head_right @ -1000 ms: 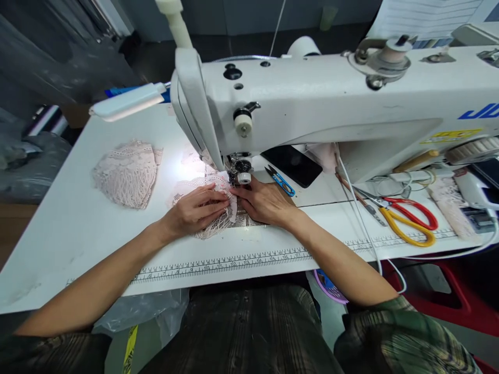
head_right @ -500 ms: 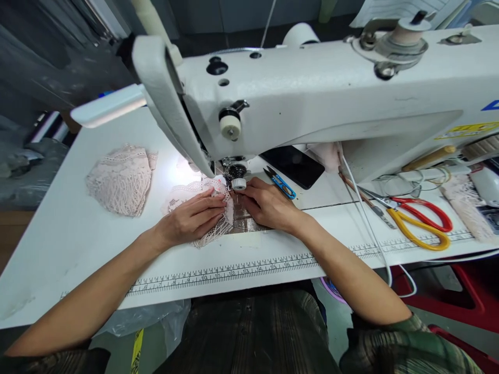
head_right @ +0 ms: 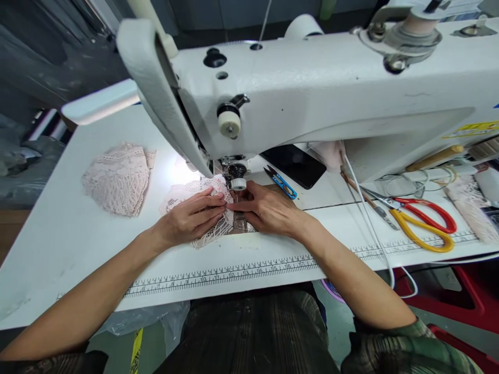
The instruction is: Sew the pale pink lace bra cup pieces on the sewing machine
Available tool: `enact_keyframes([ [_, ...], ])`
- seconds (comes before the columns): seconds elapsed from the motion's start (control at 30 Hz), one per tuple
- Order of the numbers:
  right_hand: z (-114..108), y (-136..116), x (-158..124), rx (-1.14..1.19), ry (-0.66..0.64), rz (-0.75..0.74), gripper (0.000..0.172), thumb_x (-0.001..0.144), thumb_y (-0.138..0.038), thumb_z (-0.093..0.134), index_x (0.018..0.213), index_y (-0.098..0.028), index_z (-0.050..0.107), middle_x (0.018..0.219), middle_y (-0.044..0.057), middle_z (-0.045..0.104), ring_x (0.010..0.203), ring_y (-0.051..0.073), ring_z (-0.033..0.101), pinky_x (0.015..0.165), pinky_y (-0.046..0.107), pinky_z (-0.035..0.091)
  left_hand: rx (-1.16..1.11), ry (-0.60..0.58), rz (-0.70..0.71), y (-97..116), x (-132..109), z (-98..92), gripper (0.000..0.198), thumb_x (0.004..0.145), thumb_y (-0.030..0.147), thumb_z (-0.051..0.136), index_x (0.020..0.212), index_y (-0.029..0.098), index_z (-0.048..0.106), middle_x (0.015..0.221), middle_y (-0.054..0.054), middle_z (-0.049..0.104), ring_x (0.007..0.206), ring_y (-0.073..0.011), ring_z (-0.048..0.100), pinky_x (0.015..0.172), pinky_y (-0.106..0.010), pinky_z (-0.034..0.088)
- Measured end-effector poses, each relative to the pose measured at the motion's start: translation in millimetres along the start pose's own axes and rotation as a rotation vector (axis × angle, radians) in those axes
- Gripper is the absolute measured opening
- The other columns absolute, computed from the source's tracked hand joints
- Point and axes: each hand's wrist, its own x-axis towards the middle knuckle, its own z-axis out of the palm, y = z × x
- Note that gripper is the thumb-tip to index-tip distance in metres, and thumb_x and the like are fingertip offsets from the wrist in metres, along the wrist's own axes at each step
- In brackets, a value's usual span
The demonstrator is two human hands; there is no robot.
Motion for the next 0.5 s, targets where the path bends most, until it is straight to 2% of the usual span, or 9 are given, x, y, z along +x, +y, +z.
enact_keyframes([
  [0.13,0.9,0.7,0.6,-0.045,-0.028,-0.030,0.036,0.090,-0.019,0.053,0.123,-0.025,0.067,0.105,0.011,0.053,0.079,0.016,0.054,0.073,0.032,0.050,0.045,-0.034,-0.013,0.4,2.3,-6.5,0.012,0.089,0.018,0.060,0.101,0.016,0.065,0.099,-0.004,0.073,0.096,-0.0193,0.069,0.095,-0.051,0.054],
  [0.2,1.0,-1.0,0.7,-0.077,-0.031,-0.028,0.034,0.091,-0.021,0.053,0.121,-0.025,0.068,0.107,0.012,0.053,0.081,0.017,0.054,0.072,0.033,0.050,0.103,-0.052,-0.018,0.1,5.3,-8.6,0.015,0.088,0.021,0.061,0.101,0.017,0.065,0.099,-0.005,0.073,0.088,-0.0208,0.067,0.084,-0.049,0.053],
  [0.3,1.2,-4.7,0.1,-0.133,-0.026,-0.012,0.032,0.093,-0.024,0.052,0.120,-0.028,0.069,0.112,0.013,0.053,0.087,0.020,0.055,0.074,0.035,0.050,0.204,-0.104,-0.033,-0.9,9.2,-6.6,0.020,0.089,0.022,0.058,0.106,0.015,0.064,0.110,-0.010,0.071,0.083,-0.0219,0.063,0.071,-0.042,0.048],
  [0.5,3.3,-6.2,-0.5,-0.156,-0.002,0.013,0.033,0.093,-0.025,0.052,0.121,-0.032,0.068,0.112,0.012,0.054,0.089,0.020,0.057,0.076,0.036,0.050,0.312,-0.173,-0.087,0.5,8.1,0.7,0.026,0.093,0.026,0.052,0.111,0.011,0.061,0.117,-0.017,0.066,0.088,-0.0254,0.058,0.072,-0.041,0.044],
])
